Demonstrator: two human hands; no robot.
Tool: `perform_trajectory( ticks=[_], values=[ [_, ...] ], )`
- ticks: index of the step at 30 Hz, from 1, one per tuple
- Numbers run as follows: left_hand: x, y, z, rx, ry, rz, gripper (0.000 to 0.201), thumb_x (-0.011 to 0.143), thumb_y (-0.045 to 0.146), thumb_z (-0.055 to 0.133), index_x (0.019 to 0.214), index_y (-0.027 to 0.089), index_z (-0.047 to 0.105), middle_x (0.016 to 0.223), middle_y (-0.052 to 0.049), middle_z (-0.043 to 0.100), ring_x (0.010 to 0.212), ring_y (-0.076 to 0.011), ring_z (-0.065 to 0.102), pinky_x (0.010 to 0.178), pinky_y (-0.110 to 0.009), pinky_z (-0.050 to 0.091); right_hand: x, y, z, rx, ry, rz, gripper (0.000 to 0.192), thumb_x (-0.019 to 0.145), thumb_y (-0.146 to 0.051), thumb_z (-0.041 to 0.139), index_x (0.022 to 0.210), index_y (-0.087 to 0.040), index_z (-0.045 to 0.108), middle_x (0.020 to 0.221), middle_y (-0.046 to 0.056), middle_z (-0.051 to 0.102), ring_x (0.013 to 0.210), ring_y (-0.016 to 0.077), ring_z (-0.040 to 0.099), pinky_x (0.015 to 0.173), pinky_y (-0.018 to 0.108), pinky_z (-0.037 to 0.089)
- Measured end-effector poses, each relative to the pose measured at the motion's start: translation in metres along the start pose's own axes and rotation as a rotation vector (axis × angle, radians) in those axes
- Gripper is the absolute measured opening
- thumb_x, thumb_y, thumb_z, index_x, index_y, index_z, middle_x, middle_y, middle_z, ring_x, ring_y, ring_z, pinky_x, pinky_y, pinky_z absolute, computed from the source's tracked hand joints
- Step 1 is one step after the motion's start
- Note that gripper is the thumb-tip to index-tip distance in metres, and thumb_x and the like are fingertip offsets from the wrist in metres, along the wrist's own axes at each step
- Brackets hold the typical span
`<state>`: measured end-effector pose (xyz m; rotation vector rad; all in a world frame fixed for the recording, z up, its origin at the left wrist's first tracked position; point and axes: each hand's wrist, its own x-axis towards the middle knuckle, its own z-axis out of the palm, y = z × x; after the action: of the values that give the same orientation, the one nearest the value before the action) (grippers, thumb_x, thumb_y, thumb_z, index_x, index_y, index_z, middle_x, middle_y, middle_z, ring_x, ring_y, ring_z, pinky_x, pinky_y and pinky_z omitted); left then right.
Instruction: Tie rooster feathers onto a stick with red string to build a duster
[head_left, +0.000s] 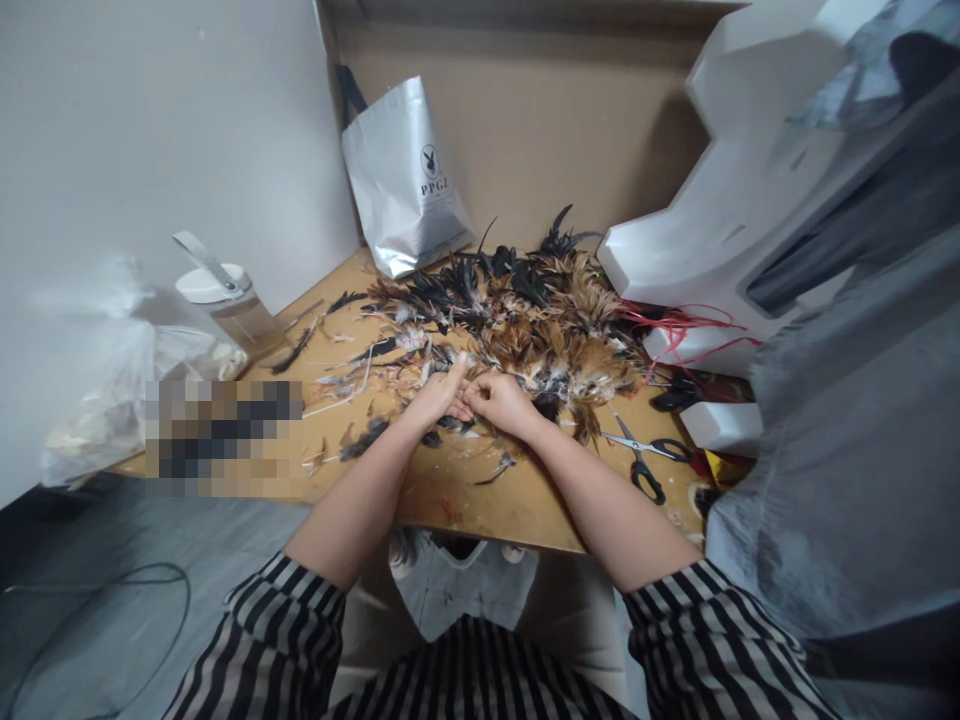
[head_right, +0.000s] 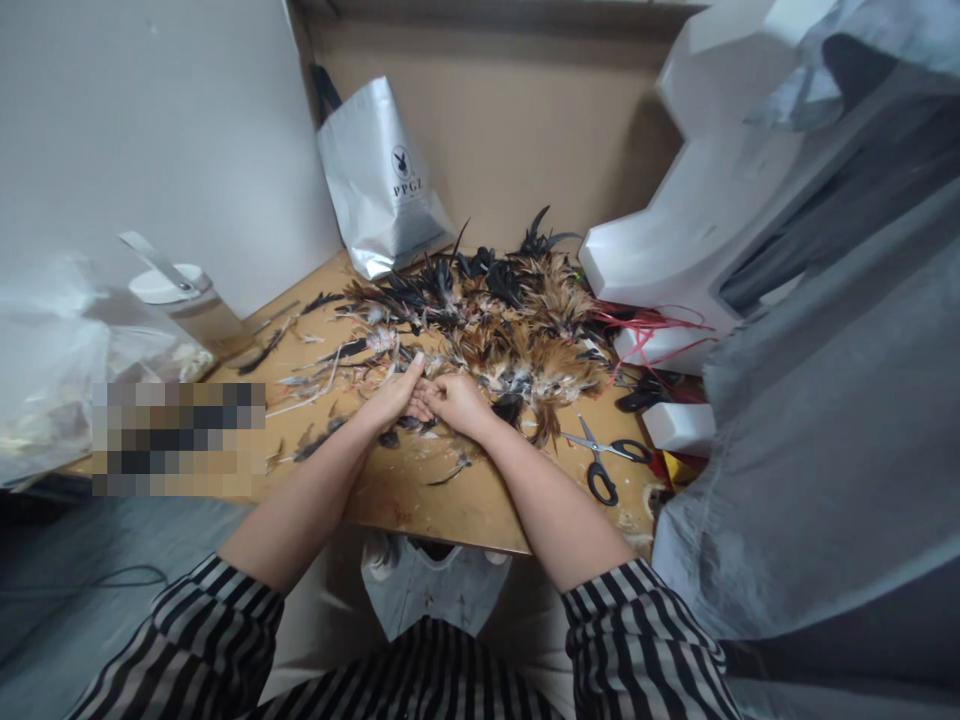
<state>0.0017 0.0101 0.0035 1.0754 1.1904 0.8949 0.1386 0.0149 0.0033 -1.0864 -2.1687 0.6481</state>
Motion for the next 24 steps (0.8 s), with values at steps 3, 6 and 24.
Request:
perform_trajectory(
  ticks=[3,6,24],
  values=[
    [-0.001,0.002,0.0,-0.057,0.007,-0.028,0.067,0.069,0.071,0.037,0.073,0.011,0.064,0.049,-0.009,0.061,0.041,-0.0151,0.056,0.044,-0.025,0.047,0.0,0.003,0.0,0.146,0.009,0.101,0.014,0.068,-0.022,0.054,0.063,-0.013,0.062,0.057,-0.001,0.057,0.052,0.0074,0.044,0.051,0.018,0.032],
    [0.0,0.002,-0.001,-0.128,-0.023,-0.017,0.058,0.072,0.065,0.043,0.077,0.01,0.062,0.052,-0.009,0.062,0.044,-0.0142,0.058,0.046,-0.024,0.048,0.002,0.008,0.001,0.27,0.049,0.188,0.016,0.066,-0.027,0.057,0.066,-0.012,0.063,0.055,-0.002,0.056,0.049,0.0068,0.042,0.049,0.018,0.032],
    [-0.001,0.001,-0.004,0.053,0.083,0.124,0.011,0.062,0.019,0.064,0.069,0.011,0.062,0.058,-0.002,0.063,0.042,-0.0056,0.048,0.037,-0.015,0.033,0.006,0.016,-0.004,0.666,0.132,0.367,0.021,0.061,-0.033,0.066,0.067,-0.012,0.063,0.048,-0.002,0.055,0.043,0.0069,0.044,0.044,0.02,0.035]
  ],
)
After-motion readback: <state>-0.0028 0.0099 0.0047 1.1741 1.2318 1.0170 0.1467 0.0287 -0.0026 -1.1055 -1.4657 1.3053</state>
